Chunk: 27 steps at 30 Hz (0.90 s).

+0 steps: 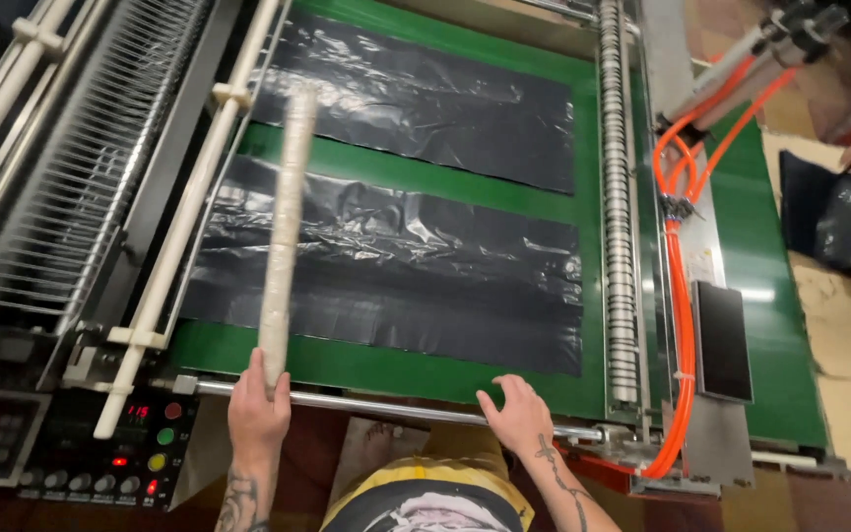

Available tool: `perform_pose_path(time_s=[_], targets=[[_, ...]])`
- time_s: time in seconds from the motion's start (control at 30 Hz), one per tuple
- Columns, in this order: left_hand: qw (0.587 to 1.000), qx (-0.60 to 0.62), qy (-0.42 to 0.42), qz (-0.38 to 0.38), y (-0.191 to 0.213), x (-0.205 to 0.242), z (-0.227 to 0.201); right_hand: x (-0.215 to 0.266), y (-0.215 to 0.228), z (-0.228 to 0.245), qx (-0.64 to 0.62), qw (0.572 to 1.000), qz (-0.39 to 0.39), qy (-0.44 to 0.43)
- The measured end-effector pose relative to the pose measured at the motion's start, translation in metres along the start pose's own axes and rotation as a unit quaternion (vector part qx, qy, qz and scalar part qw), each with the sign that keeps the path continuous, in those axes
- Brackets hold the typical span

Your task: Using a long tube to smooth and guide black plastic bags on a conveyor belt as they exit a production machine.

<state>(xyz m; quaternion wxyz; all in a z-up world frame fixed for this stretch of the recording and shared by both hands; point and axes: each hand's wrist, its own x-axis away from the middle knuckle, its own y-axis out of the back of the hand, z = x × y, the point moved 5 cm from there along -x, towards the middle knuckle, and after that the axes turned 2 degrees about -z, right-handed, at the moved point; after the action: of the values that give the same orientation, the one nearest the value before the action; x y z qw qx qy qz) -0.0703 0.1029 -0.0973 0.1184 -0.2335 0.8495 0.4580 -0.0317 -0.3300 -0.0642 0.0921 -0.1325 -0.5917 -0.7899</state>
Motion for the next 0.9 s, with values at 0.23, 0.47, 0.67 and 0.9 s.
perform_pose_path(time_s=[0.23, 0.47, 0.67, 0.9], targets=[[0.991, 0.010, -0.004, -0.137, -0.003, -0.004, -0.002, -0.010, 0.023, 0.025, -0.018, 0.982, 0.170, -0.075], [0.963, 0.133, 0.231, -0.045, 0.025, -0.038, -0.026, -0.014, 0.031, 0.025, -0.027, 0.971, 0.218, -0.091], [0.978, 0.078, 0.193, -0.006, 0.012, -0.136, -0.069, -0.021, 0.026, 0.041, -0.080, 0.977, 0.196, -0.039], [0.960, 0.109, 0.107, 0.236, -0.126, -0.184, -0.200, -0.091, 0.006, 0.053, -0.445, 0.892, -0.004, 0.073]])
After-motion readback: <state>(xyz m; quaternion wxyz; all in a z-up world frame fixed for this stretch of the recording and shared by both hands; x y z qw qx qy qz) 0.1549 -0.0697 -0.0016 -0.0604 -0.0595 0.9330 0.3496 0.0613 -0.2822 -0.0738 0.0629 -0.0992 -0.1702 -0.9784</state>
